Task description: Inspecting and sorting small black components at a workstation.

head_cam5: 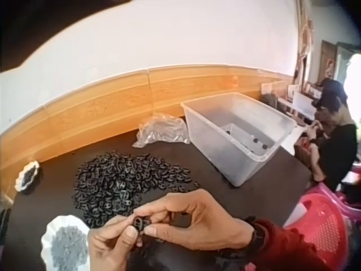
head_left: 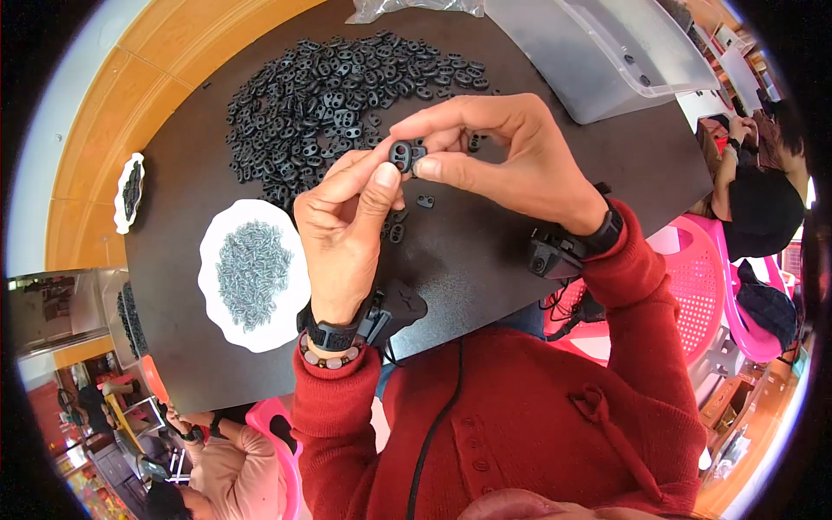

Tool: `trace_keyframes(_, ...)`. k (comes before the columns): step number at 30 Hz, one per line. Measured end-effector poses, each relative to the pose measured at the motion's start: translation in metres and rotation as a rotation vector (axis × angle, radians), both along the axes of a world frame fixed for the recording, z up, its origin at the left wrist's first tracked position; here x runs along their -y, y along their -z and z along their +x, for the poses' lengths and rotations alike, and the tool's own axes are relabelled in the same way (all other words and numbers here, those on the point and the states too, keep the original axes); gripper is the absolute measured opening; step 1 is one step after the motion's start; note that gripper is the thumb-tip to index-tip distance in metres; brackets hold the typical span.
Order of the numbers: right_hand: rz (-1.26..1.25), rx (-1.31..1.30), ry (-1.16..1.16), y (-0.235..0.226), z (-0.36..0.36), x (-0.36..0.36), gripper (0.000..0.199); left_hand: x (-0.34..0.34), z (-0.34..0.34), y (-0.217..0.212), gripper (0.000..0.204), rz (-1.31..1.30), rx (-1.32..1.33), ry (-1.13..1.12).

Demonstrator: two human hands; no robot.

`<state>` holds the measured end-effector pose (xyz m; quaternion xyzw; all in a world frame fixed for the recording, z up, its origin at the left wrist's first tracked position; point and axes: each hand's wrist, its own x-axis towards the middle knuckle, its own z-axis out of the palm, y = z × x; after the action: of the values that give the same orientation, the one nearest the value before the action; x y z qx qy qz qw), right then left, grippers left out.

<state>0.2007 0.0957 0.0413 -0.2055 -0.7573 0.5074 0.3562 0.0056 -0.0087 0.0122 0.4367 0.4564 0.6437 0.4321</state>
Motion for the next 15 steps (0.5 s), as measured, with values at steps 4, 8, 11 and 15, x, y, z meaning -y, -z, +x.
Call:
trace_keyframes(4,0.052,-0.099,0.038,0.0066,-0.0053,0.0019,0.028,0.0008,-0.0020,-0.0014,0.031,0.000,-0.010,0.019)
trace_keyframes(8,0.035,-0.096,0.062,0.0059,-0.0060,0.0049,0.027,0.0014,-0.0018,0.0014,0.031,0.005,0.005,0.000)
trace_keyframes(11,-0.002,-0.078,0.043,0.0027,-0.0059,0.0060,0.027,0.0016,-0.0029,-0.0005,0.031,0.014,-0.009,0.008)
trace_keyframes(15,-0.005,-0.065,0.055,0.0047,-0.0056,0.0050,0.028,0.0009,-0.0016,-0.0018,0.031,0.012,-0.013,0.006)
